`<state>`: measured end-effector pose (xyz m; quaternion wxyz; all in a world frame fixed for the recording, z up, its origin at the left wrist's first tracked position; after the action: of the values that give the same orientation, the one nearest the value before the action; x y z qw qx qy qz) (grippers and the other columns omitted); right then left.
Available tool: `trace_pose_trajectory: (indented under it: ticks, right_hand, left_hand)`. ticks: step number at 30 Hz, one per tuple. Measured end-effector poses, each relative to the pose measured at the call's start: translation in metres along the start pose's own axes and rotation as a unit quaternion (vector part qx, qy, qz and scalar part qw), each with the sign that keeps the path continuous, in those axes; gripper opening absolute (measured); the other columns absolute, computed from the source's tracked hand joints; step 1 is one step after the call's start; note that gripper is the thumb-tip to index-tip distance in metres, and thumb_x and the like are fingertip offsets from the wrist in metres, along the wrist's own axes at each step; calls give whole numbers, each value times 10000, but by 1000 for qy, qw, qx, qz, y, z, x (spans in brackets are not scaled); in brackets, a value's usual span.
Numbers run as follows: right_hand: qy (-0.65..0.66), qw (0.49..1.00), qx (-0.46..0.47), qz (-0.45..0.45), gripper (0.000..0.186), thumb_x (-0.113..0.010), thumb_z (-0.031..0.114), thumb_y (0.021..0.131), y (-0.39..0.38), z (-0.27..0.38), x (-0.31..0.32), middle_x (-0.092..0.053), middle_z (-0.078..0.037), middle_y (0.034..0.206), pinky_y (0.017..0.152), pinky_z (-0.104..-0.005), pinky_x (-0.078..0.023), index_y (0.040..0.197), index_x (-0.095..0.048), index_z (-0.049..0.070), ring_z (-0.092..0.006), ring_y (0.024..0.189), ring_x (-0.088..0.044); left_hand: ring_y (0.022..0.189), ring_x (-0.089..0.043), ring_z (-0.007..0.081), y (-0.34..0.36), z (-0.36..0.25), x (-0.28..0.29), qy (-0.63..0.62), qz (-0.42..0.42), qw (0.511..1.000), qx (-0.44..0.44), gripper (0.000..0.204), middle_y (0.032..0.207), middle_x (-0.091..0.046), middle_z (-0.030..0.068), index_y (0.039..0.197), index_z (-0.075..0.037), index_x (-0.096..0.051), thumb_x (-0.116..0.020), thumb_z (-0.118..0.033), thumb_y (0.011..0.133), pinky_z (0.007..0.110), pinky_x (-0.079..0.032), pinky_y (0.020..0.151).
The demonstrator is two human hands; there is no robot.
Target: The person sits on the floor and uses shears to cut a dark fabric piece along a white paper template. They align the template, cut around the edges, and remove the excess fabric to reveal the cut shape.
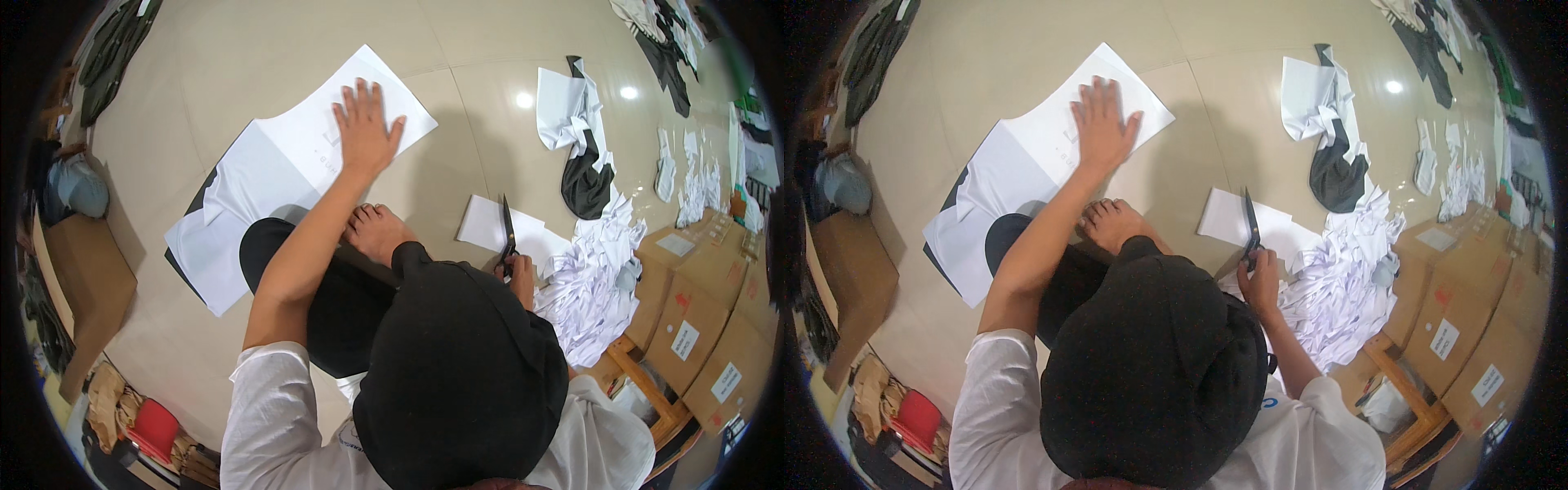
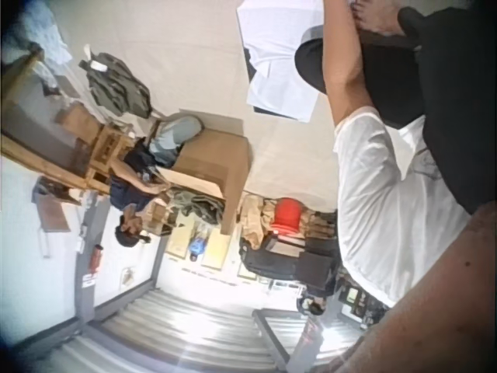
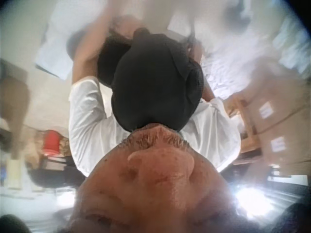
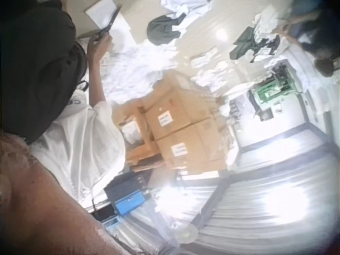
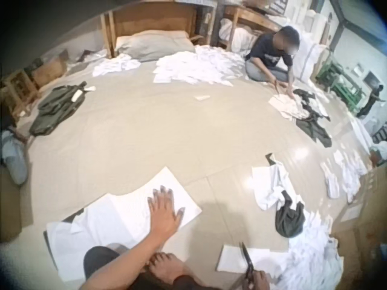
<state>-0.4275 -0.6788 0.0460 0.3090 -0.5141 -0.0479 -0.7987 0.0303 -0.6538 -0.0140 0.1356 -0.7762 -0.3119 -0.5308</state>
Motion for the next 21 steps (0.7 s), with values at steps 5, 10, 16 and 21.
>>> trace_pose_trajectory:
  ticks: [5,10,16,21]
  right_hand:
    - [-21,998,41,-38,309,-769,37,874,-5,-7,-6,-599,-228,1094,891,-508,-508,1120,-589,-18,-436,1015,-617]
    - [-43,998,-32,-23,443,-863,119,833,-8,-51,-17,-677,-204,1083,912,-524,-506,1178,-609,7,-438,1031,-626]
    - [-31,979,-163,121,444,-824,305,884,12,-116,-27,-789,-198,1057,931,-436,-577,1160,-717,-26,-333,996,-769]
    - [104,955,-177,216,323,-771,250,973,28,-93,-21,-798,-170,1069,923,-361,-577,1127,-724,-29,-237,1032,-769]
  left_hand:
    - [1639,-104,499,-13,-22,-14,17,5,999,32,852,1776,-184,246,1689,-3,-265,-485,-557,1080,722,-75,1279]
    - [1649,-94,469,-14,-25,-14,39,26,998,30,866,1793,-157,208,1708,-25,-231,-458,-583,1086,711,-66,1287]
    - [1656,-92,444,-12,-24,-9,29,26,998,42,866,1799,-159,183,1723,-62,-218,-440,-608,1087,680,-61,1303]
    - [1649,-120,449,-16,-23,-7,36,22,998,41,840,1788,-188,189,1714,-43,-237,-422,-586,1101,673,-75,1307]
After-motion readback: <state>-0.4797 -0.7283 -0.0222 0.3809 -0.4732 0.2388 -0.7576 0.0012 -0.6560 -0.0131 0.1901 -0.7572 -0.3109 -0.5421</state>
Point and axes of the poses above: each hand's wrist, its own y-axis towards the middle knuckle, its own x-axis out of the back of the hand, z = x × y, the point moved 6 cm from there along y, towards the middle knuckle
